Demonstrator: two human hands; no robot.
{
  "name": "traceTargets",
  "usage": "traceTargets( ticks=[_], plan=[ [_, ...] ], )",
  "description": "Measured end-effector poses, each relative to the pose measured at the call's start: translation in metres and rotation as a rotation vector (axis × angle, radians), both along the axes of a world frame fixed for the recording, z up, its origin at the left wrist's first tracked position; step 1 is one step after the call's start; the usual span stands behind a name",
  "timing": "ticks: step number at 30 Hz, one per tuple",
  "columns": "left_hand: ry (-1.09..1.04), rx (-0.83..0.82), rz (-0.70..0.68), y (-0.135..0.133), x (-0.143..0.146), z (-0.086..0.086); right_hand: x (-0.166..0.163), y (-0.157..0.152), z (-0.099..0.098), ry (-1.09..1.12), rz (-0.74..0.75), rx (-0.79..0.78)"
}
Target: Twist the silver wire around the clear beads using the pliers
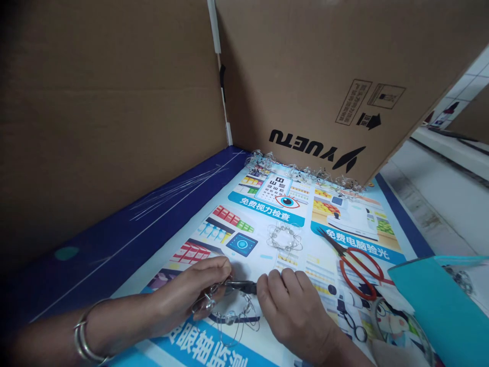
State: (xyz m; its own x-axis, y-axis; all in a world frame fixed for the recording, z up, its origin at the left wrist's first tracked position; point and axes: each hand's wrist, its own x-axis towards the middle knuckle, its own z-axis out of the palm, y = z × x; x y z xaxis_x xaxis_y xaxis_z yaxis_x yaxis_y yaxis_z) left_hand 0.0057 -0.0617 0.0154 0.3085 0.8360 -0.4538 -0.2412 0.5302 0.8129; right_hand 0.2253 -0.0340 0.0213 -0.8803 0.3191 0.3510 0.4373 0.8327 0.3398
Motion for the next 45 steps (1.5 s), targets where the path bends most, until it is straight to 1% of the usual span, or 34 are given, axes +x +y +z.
traceTargets(
  ticks=[3, 6, 11, 16, 21, 26, 29, 34, 36, 39, 41, 45],
  plan=[
    [-0.026, -0.027, 0.020, 0.000, 0.001, 0.003, 0.000, 0.000, 0.002, 0.000, 0.021, 0.037],
    [-0.031, -0.021, 0.035, 0.000, 0.001, 0.004, 0.000, 0.000, 0.001, -0.001, 0.019, 0.004],
    [0.014, 0.004, 0.022, 0.000, 0.001, 0.001, -0.003, 0.002, -0.008, 0.106, -0.066, -0.181],
    [0.060, 0.083, -0.033, -0.001, -0.001, 0.000, -0.008, 0.003, -0.011, 0.224, -0.126, -0.362],
    [0.106, 0.157, -0.121, 0.002, -0.005, 0.001, -0.008, 0.004, -0.011, 0.279, -0.140, -0.491],
    [0.194, 0.297, -0.214, 0.007, -0.011, 0.002, -0.006, 0.005, -0.012, 0.289, -0.163, -0.625],
    [0.225, 0.352, -0.260, 0.009, -0.014, 0.002, -0.005, 0.006, -0.012, 0.304, -0.163, -0.664],
    [0.198, 0.387, -0.276, 0.012, -0.014, 0.001, -0.005, 0.006, -0.014, 0.333, -0.159, -0.705],
    [0.277, 0.431, -0.272, 0.012, -0.014, 0.001, -0.004, 0.005, -0.015, 0.352, -0.151, -0.702],
    [0.408, 0.568, -0.247, 0.012, -0.015, 0.003, -0.004, 0.005, -0.016, 0.365, -0.150, -0.710],
    [0.442, 0.632, -0.246, 0.012, -0.015, 0.005, -0.004, 0.005, -0.016, 0.356, -0.157, -0.728],
    [0.445, 0.632, -0.244, 0.012, -0.015, 0.006, -0.003, 0.006, -0.017, 0.349, -0.166, -0.729]
  ],
)
